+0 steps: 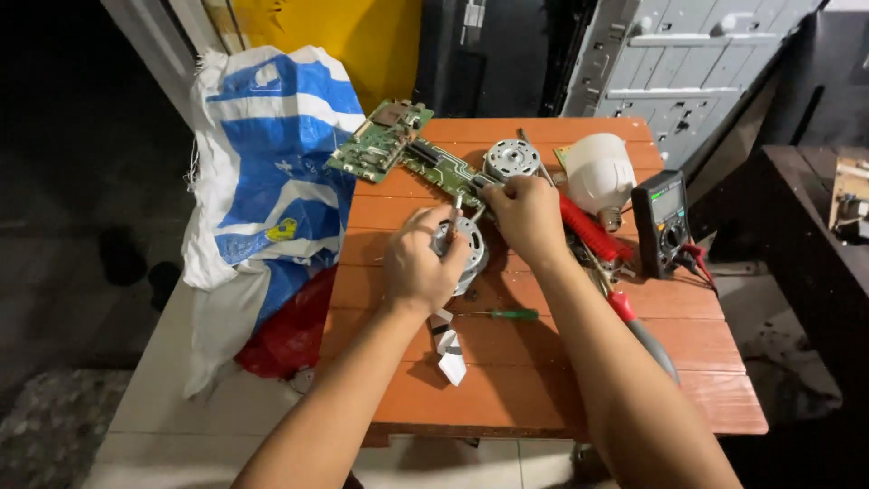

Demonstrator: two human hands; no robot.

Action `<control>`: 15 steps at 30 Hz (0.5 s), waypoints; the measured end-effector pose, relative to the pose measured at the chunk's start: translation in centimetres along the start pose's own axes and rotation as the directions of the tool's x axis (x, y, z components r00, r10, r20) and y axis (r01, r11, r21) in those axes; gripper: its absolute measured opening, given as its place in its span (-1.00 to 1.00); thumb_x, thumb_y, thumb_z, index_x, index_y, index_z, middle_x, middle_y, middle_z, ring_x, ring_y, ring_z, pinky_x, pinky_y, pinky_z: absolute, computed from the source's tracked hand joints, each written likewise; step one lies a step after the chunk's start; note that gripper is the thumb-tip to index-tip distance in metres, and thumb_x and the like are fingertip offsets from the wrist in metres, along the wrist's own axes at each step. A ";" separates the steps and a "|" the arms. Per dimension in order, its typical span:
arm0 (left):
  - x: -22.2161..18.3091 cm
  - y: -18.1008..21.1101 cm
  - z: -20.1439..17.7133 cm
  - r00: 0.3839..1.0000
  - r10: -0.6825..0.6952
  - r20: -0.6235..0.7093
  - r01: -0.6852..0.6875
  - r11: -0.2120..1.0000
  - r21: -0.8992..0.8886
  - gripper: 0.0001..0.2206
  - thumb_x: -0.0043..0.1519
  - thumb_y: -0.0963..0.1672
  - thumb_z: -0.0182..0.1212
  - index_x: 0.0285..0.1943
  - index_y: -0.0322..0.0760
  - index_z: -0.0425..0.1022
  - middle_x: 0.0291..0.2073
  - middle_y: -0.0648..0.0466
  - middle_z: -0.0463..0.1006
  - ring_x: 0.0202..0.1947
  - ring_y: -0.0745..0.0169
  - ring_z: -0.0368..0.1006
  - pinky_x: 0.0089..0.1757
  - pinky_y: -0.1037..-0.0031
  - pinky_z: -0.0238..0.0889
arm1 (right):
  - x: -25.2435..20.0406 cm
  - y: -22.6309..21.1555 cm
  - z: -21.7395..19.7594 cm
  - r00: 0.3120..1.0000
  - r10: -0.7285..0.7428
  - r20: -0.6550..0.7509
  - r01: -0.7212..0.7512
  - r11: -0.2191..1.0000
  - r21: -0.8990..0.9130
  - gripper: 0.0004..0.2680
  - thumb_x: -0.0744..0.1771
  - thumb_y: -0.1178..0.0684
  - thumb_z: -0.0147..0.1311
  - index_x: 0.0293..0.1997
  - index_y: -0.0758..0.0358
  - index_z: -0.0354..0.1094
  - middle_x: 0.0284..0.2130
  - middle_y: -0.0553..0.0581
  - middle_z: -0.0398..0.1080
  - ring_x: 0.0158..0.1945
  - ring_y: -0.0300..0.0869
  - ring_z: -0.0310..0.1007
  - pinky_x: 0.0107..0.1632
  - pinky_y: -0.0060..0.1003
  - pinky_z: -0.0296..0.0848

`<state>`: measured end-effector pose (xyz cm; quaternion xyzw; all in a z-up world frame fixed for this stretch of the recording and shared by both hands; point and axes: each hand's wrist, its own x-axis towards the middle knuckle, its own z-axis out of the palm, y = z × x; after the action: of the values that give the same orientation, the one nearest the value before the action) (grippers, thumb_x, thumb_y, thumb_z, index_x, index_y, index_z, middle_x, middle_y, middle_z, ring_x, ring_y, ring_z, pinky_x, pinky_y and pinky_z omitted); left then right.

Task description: A person is inspecting and adjusting electronic components, specifically a circuit board and a small motor, using a screwdriver at a repair bench.

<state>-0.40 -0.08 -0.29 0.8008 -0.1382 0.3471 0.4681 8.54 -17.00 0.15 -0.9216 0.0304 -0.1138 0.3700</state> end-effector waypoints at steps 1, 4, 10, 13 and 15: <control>0.1 -0.2 0.1 1.000 0.001 0.011 -0.001 1.000 0.001 -0.76 0.11 -0.11 0.19 -0.12 -0.29 0.63 -0.37 -0.09 0.63 -0.40 -0.03 0.58 -0.33 0.25 0.45 | -1.6 -1.0 -0.5 1.000 0.009 -0.001 -0.009 1.000 0.005 -0.75 0.27 -0.23 0.19 -0.38 0.15 0.53 -0.54 0.26 0.49 -0.19 0.16 0.58 -0.15 -0.01 0.49; 0.0 -0.7 0.2 0.999 0.035 -0.008 -0.035 0.999 0.020 -0.77 0.10 -0.10 0.22 -0.13 -0.28 0.63 -0.36 -0.08 0.64 -0.37 -0.09 0.61 -0.35 0.24 0.45 | -3.4 -2.3 -1.0 0.994 0.023 0.106 -0.029 0.998 0.060 -0.76 0.27 -0.16 0.18 -0.38 0.22 0.54 -0.52 0.29 0.52 -0.22 0.17 0.59 -0.13 -0.08 0.50; 0.5 0.3 -0.4 1.000 0.031 -0.008 -0.031 1.000 -0.003 -0.77 0.12 -0.13 0.19 -0.12 -0.35 0.62 -0.38 -0.12 0.63 -0.46 0.00 0.58 -0.42 0.32 0.45 | -1.8 -1.9 -1.1 0.999 0.029 -0.013 -0.029 0.999 -0.027 -0.73 0.28 -0.27 0.17 -0.28 0.10 0.56 -0.43 0.26 0.52 -0.10 0.15 0.57 -0.08 0.01 0.51; 0.5 0.2 -0.6 1.000 0.026 -0.012 -0.026 1.000 0.008 -0.78 0.12 -0.12 0.24 -0.11 -0.24 0.65 -0.33 -0.06 0.66 -0.32 -0.09 0.62 -0.30 0.27 0.47 | -4.2 -3.6 -2.3 0.993 -0.051 0.111 0.045 0.997 0.060 -0.73 0.29 -0.16 0.16 -0.36 0.29 0.53 -0.44 0.42 0.51 -0.14 0.29 0.55 -0.10 0.05 0.46; 0.6 0.5 -1.0 1.000 -0.015 -0.009 0.015 1.000 0.002 -0.77 0.11 -0.11 0.24 -0.09 -0.22 0.65 -0.35 -0.06 0.66 -0.33 -0.08 0.61 -0.30 0.25 0.46 | -1.9 -2.1 -1.2 1.000 -0.028 -0.007 0.028 0.999 0.026 -0.71 0.30 -0.26 0.13 -0.37 0.17 0.51 -0.51 0.30 0.49 -0.17 0.21 0.56 -0.09 0.04 0.49</control>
<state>-0.69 0.56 0.72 0.8008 -0.1296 0.3473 0.4705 6.30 -16.03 2.08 -0.9165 0.0170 -0.1222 0.3804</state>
